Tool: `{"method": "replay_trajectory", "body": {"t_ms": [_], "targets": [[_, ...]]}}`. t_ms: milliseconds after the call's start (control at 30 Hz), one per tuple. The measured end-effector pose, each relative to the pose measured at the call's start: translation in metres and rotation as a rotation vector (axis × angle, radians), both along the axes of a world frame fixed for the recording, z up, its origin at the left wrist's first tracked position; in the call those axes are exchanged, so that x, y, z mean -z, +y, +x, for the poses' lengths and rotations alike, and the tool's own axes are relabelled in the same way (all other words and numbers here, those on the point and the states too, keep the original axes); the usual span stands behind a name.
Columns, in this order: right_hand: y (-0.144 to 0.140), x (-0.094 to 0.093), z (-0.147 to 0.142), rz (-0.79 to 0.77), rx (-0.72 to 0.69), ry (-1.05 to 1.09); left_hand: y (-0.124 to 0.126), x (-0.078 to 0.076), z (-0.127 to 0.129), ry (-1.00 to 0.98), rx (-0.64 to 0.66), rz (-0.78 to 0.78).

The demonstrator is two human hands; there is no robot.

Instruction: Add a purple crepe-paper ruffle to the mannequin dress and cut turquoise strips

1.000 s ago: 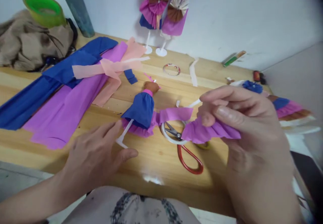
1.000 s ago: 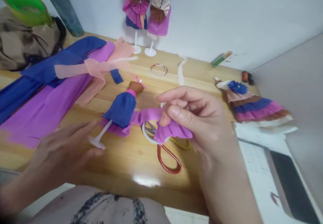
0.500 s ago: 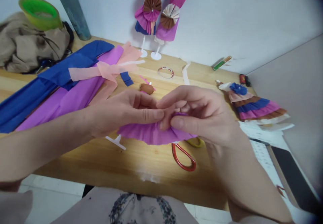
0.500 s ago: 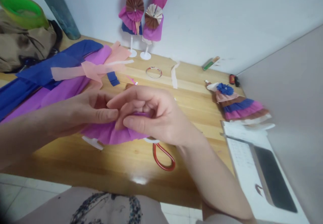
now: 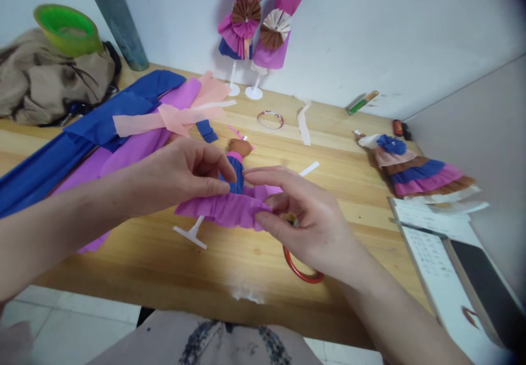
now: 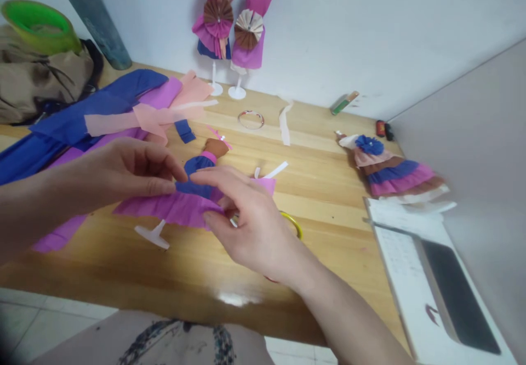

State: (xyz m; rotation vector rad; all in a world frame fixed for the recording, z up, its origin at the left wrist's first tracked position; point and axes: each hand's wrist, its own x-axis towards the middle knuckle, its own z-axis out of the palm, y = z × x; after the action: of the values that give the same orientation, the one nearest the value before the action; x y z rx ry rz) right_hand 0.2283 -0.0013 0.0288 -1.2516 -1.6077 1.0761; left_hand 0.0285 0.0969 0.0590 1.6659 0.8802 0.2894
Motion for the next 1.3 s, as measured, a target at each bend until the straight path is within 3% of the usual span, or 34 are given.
{"method": "replay_trajectory", "body": {"t_ms": [133, 200, 467, 600, 700, 767, 867, 967, 1133, 1300], "targets": [[0.001, 0.014, -0.001, -0.207, 0.011, 0.221, 0.002, 0.003, -0.008, 0.079, 0.070, 0.042], [0.003, 0.019, -0.003, -0.231, 0.010, 0.285, 0.002, 0.006, -0.009, 0.112, 0.109, 0.069], [0.003, 0.026, -0.009, -0.072, 0.020, 0.036, -0.009, 0.017, -0.017, 0.258, 0.138, 0.361], [-0.002, 0.018, -0.014, 0.082, -0.023, -0.144, -0.025, 0.007, -0.025, 0.404, 0.025, 0.645], [-0.004, 0.009, -0.018, 0.160, -0.084, -0.172, -0.039, -0.001, -0.024, 0.332, -0.041, 0.762], [-0.005, 0.004, -0.020, 0.188, -0.112, -0.160, -0.045, -0.002, -0.020, 0.186, 0.011, 0.638], [-0.008, 0.000, -0.019, 0.196, -0.122, -0.129, -0.049, 0.004, -0.013, 0.070, 0.116, 0.221], [-0.013, 0.000, -0.015, 0.170, -0.099, -0.105, -0.049, 0.012, -0.007, 0.055, 0.085, -0.088], [-0.018, 0.004, -0.005, 0.139, 0.004, -0.060, -0.047, 0.020, -0.005, -0.072, -0.056, -0.375], [-0.010, 0.006, -0.001, -0.136, 0.013, 0.168, -0.047, 0.023, -0.001, -0.126, -0.141, -0.499]]}}
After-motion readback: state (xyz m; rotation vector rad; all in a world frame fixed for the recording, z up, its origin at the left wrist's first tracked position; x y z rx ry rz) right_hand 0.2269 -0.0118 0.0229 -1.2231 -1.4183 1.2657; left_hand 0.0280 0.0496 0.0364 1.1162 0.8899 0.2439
